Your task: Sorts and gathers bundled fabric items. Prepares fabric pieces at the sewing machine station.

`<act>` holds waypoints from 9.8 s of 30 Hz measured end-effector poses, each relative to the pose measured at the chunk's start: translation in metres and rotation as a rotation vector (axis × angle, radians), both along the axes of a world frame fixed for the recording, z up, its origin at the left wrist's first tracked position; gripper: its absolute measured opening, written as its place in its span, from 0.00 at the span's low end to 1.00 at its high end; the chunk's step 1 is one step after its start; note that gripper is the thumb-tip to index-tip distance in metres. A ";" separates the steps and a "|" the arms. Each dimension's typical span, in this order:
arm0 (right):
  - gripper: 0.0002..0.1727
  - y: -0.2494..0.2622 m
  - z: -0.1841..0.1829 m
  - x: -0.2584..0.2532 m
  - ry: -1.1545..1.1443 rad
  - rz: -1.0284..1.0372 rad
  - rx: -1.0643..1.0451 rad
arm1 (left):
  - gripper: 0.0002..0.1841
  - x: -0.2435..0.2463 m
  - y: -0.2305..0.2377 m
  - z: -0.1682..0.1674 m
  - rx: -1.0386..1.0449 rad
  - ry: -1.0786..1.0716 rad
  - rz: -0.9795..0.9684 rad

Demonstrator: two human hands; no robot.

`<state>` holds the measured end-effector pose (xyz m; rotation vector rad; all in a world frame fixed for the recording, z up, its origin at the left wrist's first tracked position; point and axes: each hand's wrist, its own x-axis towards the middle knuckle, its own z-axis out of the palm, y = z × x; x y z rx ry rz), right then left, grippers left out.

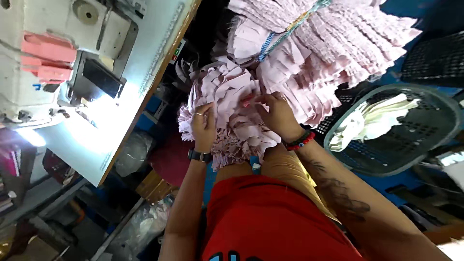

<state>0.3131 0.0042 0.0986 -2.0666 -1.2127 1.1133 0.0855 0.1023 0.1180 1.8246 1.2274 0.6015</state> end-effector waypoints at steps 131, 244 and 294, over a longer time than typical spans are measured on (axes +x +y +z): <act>0.15 0.047 -0.010 -0.123 -0.662 1.131 -0.192 | 0.09 0.004 -0.180 -0.073 -0.437 -0.184 0.447; 0.07 0.082 0.005 -0.186 -0.704 1.542 -0.357 | 0.25 0.025 -0.174 -0.048 -0.446 -0.005 0.247; 0.14 0.067 0.030 -0.244 -0.783 1.356 -0.752 | 0.18 0.022 -0.181 -0.056 -0.277 -0.079 0.347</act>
